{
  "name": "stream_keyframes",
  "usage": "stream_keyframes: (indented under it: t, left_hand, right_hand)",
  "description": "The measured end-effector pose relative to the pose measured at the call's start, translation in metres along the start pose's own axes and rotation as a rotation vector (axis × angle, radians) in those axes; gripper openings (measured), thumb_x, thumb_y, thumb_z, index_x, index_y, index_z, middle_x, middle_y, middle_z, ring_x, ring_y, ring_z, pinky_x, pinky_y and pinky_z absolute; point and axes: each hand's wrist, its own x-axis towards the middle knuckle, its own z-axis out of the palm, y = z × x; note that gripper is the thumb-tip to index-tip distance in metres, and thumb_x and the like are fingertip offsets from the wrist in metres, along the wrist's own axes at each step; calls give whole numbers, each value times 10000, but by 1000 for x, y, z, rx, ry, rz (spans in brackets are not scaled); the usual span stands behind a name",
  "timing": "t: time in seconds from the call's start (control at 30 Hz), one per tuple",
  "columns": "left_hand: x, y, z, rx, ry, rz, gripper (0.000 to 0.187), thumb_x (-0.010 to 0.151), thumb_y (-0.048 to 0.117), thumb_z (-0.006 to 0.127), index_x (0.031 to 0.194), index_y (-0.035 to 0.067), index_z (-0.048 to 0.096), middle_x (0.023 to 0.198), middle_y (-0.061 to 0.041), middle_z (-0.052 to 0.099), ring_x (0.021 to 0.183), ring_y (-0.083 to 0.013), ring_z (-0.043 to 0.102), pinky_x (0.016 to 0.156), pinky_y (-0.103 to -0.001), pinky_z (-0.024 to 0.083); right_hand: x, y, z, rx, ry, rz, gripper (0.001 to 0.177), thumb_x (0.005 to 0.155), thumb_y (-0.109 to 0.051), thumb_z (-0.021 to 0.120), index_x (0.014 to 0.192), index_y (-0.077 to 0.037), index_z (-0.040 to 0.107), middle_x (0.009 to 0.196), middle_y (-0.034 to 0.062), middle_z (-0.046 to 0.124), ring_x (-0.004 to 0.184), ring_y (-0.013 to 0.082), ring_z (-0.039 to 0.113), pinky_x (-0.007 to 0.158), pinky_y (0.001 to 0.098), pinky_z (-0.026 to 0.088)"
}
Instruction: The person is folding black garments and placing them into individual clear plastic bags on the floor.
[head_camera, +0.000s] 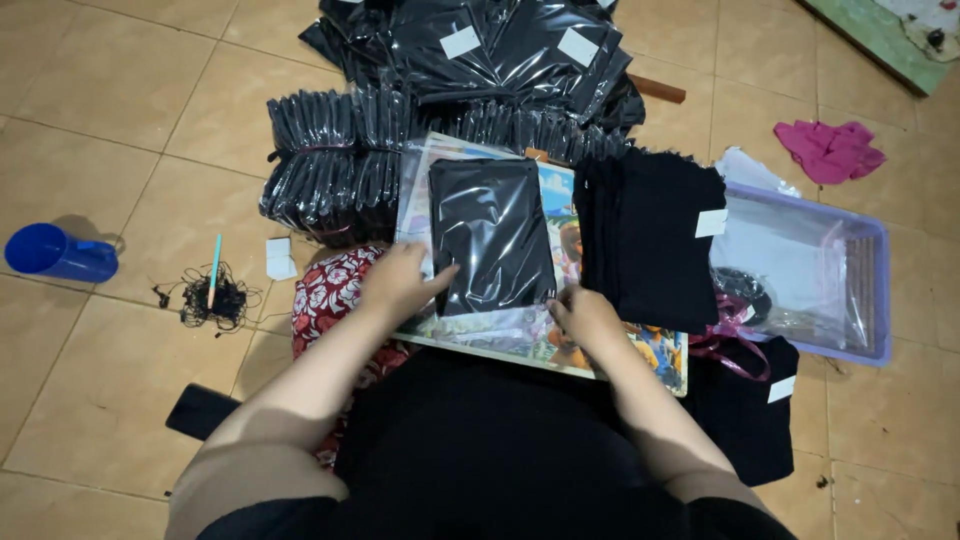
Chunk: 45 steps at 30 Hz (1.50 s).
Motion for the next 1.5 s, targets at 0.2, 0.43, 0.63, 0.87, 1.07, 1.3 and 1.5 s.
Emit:
stream_keyframes:
  t: [0.2, 0.43, 0.63, 0.87, 1.07, 1.3, 1.5]
  left_hand:
    - [-29, -6, 20, 18, -224, -156, 515, 783, 624, 689, 894, 132, 790, 897, -141, 770, 999, -363, 736, 798, -464, 567]
    - [-43, -13, 28, 137, -367, 10, 339, 818, 370, 652, 965, 103, 799, 984, -195, 769, 1070, -404, 710, 916, -504, 562]
    - [-12, -33, 27, 91, -94, -125, 351, 872, 410, 592, 978, 127, 769, 927, -128, 771, 1007, -346, 736, 825, -492, 585]
    - [-42, -11, 10, 69, -56, -123, 423, 851, 479, 651, 946, 68, 674, 920, -201, 723, 933, -419, 725, 759, -517, 579]
    - [-18, -18, 52, 235, 275, 278, 461, 800, 458, 731, 1116, 167, 565, 1033, -133, 629, 1027, -363, 632, 774, -463, 564]
    - [5, -43, 79, 238, 329, 376, 282, 862, 276, 662, 1101, 157, 572, 978, -115, 606, 926, -334, 650, 693, -419, 588]
    - [-1, -45, 75, 179, 232, 395, 88, 916, 188, 589, 985, 140, 563, 896, -104, 593, 827, -333, 672, 647, -399, 578]
  right_hand:
    - [-10, -16, -4, 119, -138, 12, 359, 932, -366, 632, 1086, -60, 739, 944, 186, 785, 932, 349, 759, 817, 457, 586]
    - [-1, 9, 30, 44, -249, -126, 285, 885, -217, 603, 1064, -98, 791, 990, 223, 783, 1033, 438, 721, 885, 529, 582]
    - [7, -20, 12, -5, -46, -92, 258, 943, -280, 600, 1113, -134, 726, 1003, 187, 775, 1010, 390, 733, 848, 480, 591]
    - [4, -11, 10, -104, 105, -113, 526, 864, -271, 710, 1298, -65, 496, 1468, 312, 447, 1157, 524, 619, 919, 564, 588]
    - [12, -19, 10, -325, 379, -630, 450, 757, -190, 803, 1159, -124, 612, 1212, 130, 564, 1075, 371, 608, 839, 463, 549]
    - [37, 3, 29, -319, 516, -701, 173, 857, -175, 722, 998, -168, 621, 1017, 47, 589, 968, 287, 652, 766, 353, 573]
    - [43, 10, 33, -347, 557, -703, 183, 842, -148, 715, 973, -162, 587, 926, 28, 541, 909, 261, 651, 741, 316, 567]
